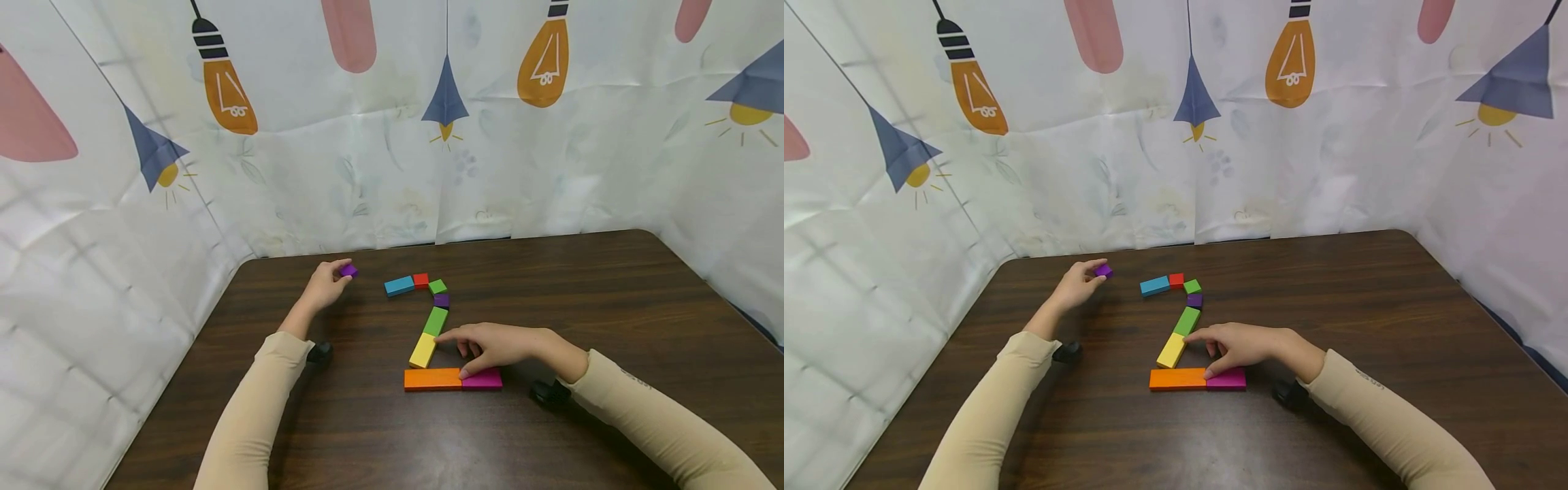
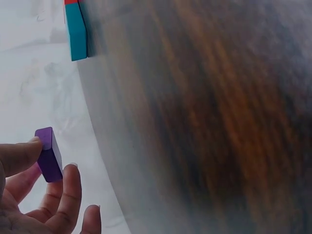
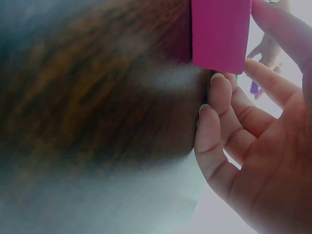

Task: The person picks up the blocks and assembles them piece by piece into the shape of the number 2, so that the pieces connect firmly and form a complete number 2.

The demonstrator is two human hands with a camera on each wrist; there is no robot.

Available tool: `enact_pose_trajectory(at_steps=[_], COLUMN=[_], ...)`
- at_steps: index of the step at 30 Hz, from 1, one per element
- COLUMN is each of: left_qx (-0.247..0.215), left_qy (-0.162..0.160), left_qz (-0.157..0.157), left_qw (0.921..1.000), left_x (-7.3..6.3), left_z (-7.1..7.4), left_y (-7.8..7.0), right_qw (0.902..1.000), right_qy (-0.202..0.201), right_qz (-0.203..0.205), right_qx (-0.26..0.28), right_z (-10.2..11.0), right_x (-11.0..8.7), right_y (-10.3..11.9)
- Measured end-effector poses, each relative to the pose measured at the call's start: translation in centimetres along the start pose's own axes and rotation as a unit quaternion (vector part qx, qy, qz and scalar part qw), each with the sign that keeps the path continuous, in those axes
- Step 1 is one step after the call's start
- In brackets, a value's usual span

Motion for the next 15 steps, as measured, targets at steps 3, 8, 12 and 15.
enact_pose_trajectory(at_steps=[3, 8, 12, 15], left_qx=[0.003, -0.003, -0.007, -0.006], left_qy=[0.000, 0.006, 0.016, 0.025], left_qz=[0.000, 0.005, 0.003, 0.001], left_qw=[1.0000, 1.0000, 0.9998, 0.9997], left_x=[-0.1, 0.0, 0.1, 0.1], left_z=[-0.1, -0.4, -0.8, -1.2], left_y=[-0.1, -0.2, -0.4, -0.4], right_qw=[1.0000, 0.9999, 0.9999, 0.9999], right_qy=[0.003, 0.004, 0.000, 0.000], right_qz=[-0.001, -0.012, 0.010, 0.006], right_qx=[0.002, 0.002, -0.007, -0.011], right_z=[0.0, 0.4, 0.9, 0.4], right_x=[0.0, -0.3, -0.7, -0.4], right_y=[0.1, 1.6, 3.2, 1.5])
Point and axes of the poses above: each hand's wrist, its own x-axis towards the middle knuckle, its own z-axis out of the back of the hand, y = z × x, the point moved 3 cm from there along x, towards the middle knuckle, and after that the axes turned 6 degrees about -x, right-handed, at the moved point
